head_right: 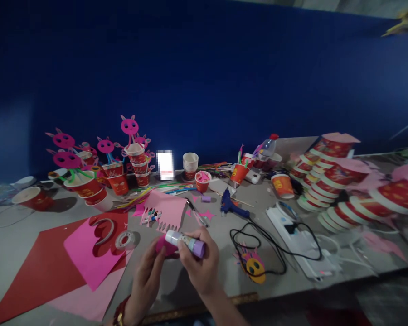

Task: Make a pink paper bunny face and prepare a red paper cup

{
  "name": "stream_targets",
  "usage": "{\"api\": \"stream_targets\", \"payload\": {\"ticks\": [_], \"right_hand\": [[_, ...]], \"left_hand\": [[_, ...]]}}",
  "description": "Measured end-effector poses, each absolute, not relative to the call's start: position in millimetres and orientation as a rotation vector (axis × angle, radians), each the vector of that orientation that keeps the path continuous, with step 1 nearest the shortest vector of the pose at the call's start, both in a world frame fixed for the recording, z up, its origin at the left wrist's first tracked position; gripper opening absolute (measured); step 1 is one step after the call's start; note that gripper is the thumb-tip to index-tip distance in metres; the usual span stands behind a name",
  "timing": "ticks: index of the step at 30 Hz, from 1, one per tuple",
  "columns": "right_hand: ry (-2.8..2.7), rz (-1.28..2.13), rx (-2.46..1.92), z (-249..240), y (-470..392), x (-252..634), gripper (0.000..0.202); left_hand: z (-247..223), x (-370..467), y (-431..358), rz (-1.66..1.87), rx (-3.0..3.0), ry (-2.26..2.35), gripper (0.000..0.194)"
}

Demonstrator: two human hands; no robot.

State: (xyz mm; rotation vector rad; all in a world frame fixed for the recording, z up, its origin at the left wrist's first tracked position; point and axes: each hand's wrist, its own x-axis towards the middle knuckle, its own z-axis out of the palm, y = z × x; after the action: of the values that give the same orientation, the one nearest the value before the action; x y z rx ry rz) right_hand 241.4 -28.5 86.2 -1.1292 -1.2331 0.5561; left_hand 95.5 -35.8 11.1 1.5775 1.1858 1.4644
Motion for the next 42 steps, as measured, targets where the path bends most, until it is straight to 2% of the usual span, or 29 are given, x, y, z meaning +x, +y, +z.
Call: {"api": "stream_targets", "payload": {"ticks": [15, 19, 28, 30, 33, 38, 42], "right_hand": [[-1.285, 0.486, -1.134, 84.4, -25.7, 246.5, 0.008], [-1.054, 0.411, -1.244, 73.3, -14.3, 268.8, 0.016], [-0.585, 0.842, -1.21, 49.7, -3.6, 322.1, 0.044], [-0.719, 0.772, -1.325, 42.5, 3.7, 339.4, 0.042], [-1.162, 0.473, -1.577, 33.7, 21.9, 365.1, 0.039], [-1.421, 0.28, -1.72, 32.4, 56.0, 386.3, 0.022], [-1.572, 0.133, -1.812, 34.0, 73.4, 387.8, 0.017]], "left_hand": [[11.6, 93.7, -34.6, 1.489, 1.692, 1.227, 0.033], [23.8, 93.1, -31.7, 1.322, 1.513, 1.067, 0.03], [32.7, 90.0, -22.0, 1.204, 1.201, 1.088, 0.037], [36.5, 89.9, -7.9, 1.199, 1.208, 1.096, 0.039], [42.8, 98.2, 27.3, 1.14, 1.289, 1.051, 0.031], [39.8, 137.4, 91.6, 1.039, 1.278, 0.962, 0.028], [29.3, 170.7, 121.4, 1.02, 1.197, 0.926, 0.027]]}}
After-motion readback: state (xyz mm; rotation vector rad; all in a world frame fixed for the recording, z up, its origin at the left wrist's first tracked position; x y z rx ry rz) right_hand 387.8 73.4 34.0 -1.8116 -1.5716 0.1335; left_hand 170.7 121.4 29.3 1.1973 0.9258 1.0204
